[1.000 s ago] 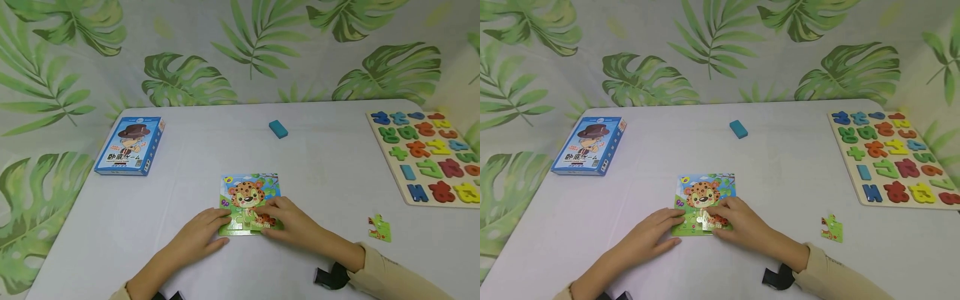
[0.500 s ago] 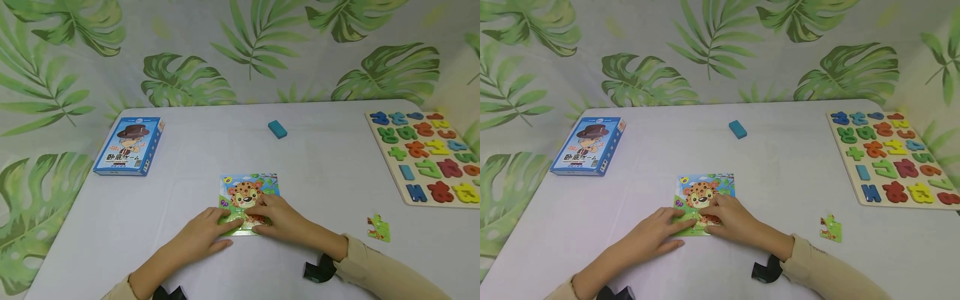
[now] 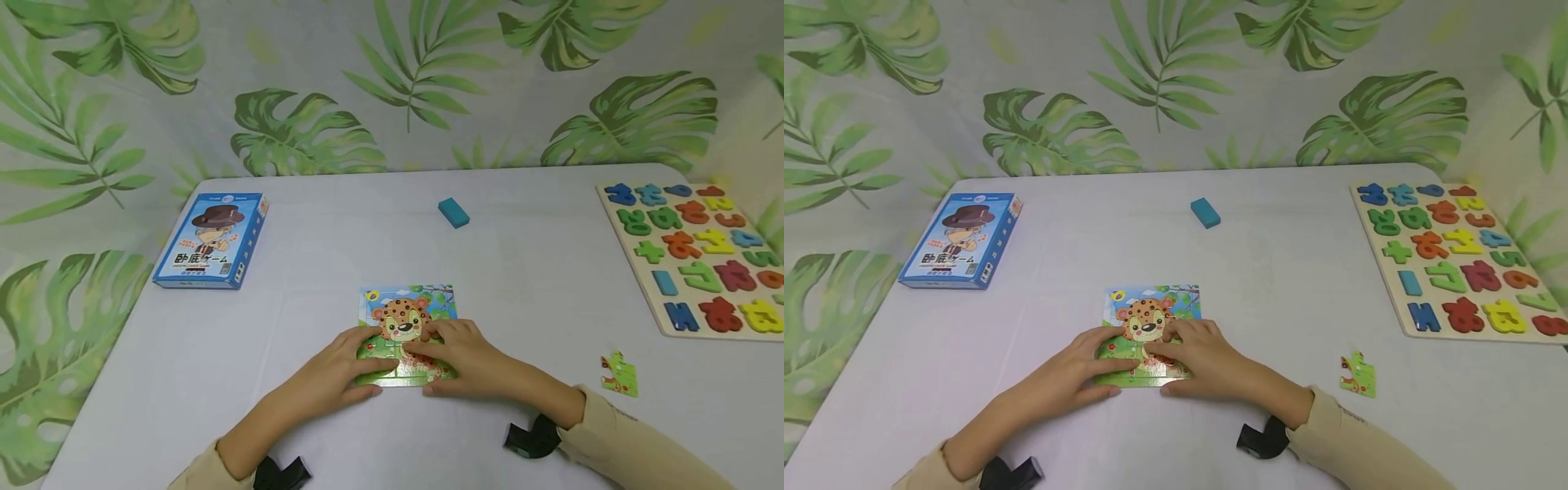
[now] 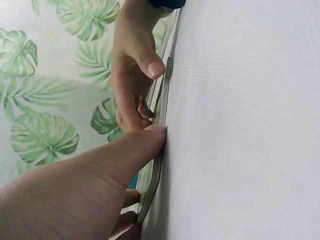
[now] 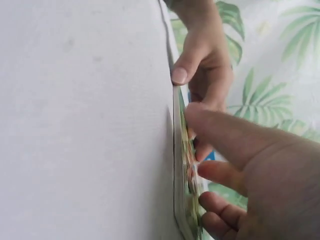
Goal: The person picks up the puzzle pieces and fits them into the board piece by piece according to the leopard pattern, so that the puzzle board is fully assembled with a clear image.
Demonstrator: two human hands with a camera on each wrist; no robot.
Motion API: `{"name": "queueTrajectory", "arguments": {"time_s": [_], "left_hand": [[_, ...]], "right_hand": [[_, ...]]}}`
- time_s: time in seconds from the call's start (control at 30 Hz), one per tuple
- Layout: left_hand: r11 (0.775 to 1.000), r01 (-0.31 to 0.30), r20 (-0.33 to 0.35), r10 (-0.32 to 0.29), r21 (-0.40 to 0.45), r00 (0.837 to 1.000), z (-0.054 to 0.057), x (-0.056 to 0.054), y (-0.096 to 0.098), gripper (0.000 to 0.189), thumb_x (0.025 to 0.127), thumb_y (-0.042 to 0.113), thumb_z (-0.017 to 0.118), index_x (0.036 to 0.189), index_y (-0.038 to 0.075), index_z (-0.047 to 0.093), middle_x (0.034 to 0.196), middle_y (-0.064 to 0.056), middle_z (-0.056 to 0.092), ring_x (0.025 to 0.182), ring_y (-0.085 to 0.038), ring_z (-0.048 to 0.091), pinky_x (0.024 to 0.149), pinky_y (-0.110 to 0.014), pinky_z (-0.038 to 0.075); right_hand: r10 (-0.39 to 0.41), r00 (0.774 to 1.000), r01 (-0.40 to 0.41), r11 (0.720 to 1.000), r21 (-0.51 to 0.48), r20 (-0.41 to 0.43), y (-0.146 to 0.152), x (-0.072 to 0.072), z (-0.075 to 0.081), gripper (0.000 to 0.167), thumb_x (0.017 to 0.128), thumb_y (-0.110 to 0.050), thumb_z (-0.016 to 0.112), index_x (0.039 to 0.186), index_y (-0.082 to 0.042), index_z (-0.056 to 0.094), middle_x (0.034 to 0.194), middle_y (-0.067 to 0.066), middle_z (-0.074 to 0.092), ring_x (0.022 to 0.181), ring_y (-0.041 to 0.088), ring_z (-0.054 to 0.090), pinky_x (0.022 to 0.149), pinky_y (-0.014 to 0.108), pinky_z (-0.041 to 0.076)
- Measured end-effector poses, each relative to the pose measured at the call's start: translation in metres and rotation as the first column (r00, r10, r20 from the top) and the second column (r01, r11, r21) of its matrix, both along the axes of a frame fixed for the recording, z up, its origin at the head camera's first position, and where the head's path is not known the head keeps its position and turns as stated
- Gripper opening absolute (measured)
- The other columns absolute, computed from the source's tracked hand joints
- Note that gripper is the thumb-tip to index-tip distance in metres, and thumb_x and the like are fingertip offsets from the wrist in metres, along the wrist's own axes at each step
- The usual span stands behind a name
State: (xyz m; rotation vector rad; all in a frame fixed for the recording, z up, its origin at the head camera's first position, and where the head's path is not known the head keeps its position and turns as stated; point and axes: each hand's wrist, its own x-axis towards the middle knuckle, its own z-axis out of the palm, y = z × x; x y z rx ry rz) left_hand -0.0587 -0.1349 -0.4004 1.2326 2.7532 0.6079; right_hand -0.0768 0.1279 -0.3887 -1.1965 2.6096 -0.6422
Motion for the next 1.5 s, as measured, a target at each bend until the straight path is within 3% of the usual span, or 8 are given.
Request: {"name": "queueTrajectory", "arguments": {"time_s": [0.3, 0.53, 0.63, 0.77, 1.0, 1.17, 1.33, 1.5], "left_hand": [[0.999, -0.013, 0.041, 0.011, 0.032, 0.999, -0.002, -0.001, 0.000, 0.038, 0.084, 0.040, 0.061, 0.121, 0.035, 0.057, 0.142, -0.005, 0.028, 0.129, -0.020, 0.022, 0.099, -0.041, 0.031], [0.999, -0.018, 0.036, 0.016, 0.036, 0.999, -0.003, -0.001, -0.001, 0.038, 0.083, 0.039, 0.061, 0.121, 0.034, 0.057, 0.142, -0.005, 0.028, 0.129, -0.022, 0.022, 0.099, -0.042, 0.030], [0.999, -0.018, 0.037, 0.016, 0.042, 0.999, -0.003, -0.001, -0.001, 0.039, 0.083, 0.039, 0.062, 0.121, 0.033, 0.057, 0.142, -0.005, 0.028, 0.130, -0.022, 0.022, 0.100, -0.042, 0.030], [0.999, -0.021, 0.044, 0.020, 0.034, 0.999, -0.001, 0.000, -0.001, 0.039, 0.084, 0.039, 0.061, 0.122, 0.033, 0.057, 0.142, -0.005, 0.028, 0.130, -0.022, 0.021, 0.100, -0.041, 0.029], [0.999, -0.030, 0.059, 0.029, 0.013, 0.998, -0.001, 0.000, -0.001, 0.038, 0.084, 0.039, 0.061, 0.122, 0.033, 0.057, 0.142, -0.004, 0.028, 0.130, -0.021, 0.021, 0.101, -0.040, 0.029], [0.999, -0.031, 0.055, 0.030, 0.011, 0.998, 0.000, 0.000, 0.000, 0.038, 0.084, 0.039, 0.061, 0.121, 0.033, 0.057, 0.141, -0.005, 0.029, 0.129, -0.022, 0.022, 0.101, -0.040, 0.028], [0.999, -0.032, 0.049, 0.031, 0.010, 0.998, -0.001, 0.000, -0.001, 0.038, 0.084, 0.039, 0.061, 0.121, 0.034, 0.057, 0.141, -0.005, 0.030, 0.129, -0.021, 0.022, 0.101, -0.040, 0.028], [0.999, -0.031, 0.048, 0.030, 0.015, 0.998, 0.000, 0.000, -0.001, 0.038, 0.083, 0.039, 0.061, 0.121, 0.033, 0.058, 0.140, -0.005, 0.031, 0.129, -0.021, 0.022, 0.101, -0.040, 0.028]], "right_hand": [[-0.085, 0.976, 0.111, 0.986, -0.126, 0.200, 0.029, 0.007, 0.016, 0.069, 0.075, -0.034, 0.072, 0.135, -0.022, 0.039, 0.134, -0.003, 0.032, 0.123, 0.020, 0.028, 0.095, 0.045, 0.034], [-0.242, 0.968, 0.249, 0.945, -0.210, 0.061, 0.075, 0.021, 0.040, 0.074, 0.072, -0.031, 0.075, 0.135, -0.020, 0.038, 0.135, 0.000, 0.033, 0.122, 0.015, 0.030, 0.093, 0.031, 0.038], [-0.344, 0.939, 0.337, 0.912, -0.234, 0.009, 0.094, 0.030, 0.049, 0.080, 0.068, -0.025, 0.079, 0.136, -0.023, 0.037, 0.134, -0.001, 0.035, 0.121, 0.008, 0.029, 0.093, 0.013, 0.029], [-0.463, 0.887, 0.445, 0.851, -0.278, 0.001, 0.118, 0.043, 0.052, 0.085, 0.063, -0.013, 0.082, 0.136, -0.022, 0.038, 0.133, 0.001, 0.036, 0.121, -0.001, 0.025, 0.092, 0.010, 0.028], [-0.616, 0.787, 0.595, 0.746, -0.298, 0.030, 0.150, 0.057, 0.037, 0.085, 0.065, -0.006, 0.080, 0.137, -0.018, 0.037, 0.134, 0.003, 0.035, 0.117, -0.009, 0.023, 0.101, 0.015, 0.015], [-0.663, 0.747, 0.648, 0.707, -0.281, 0.054, 0.166, 0.061, 0.019, 0.081, 0.068, -0.008, 0.078, 0.137, -0.013, 0.036, 0.135, 0.002, 0.034, 0.111, -0.013, 0.024, 0.094, 0.007, 0.014], [-0.671, 0.732, 0.678, 0.703, -0.212, 0.115, 0.180, 0.062, 0.005, 0.077, 0.073, -0.014, 0.075, 0.138, -0.008, 0.033, 0.132, 0.019, 0.034, 0.105, -0.012, 0.027, 0.080, -0.003, 0.015], [-0.654, 0.744, 0.668, 0.721, -0.184, 0.136, 0.190, 0.062, -0.006, 0.076, 0.073, -0.015, 0.075, 0.136, -0.007, 0.035, 0.128, 0.019, 0.035, 0.100, -0.012, 0.027, 0.076, -0.002, 0.021]]}}
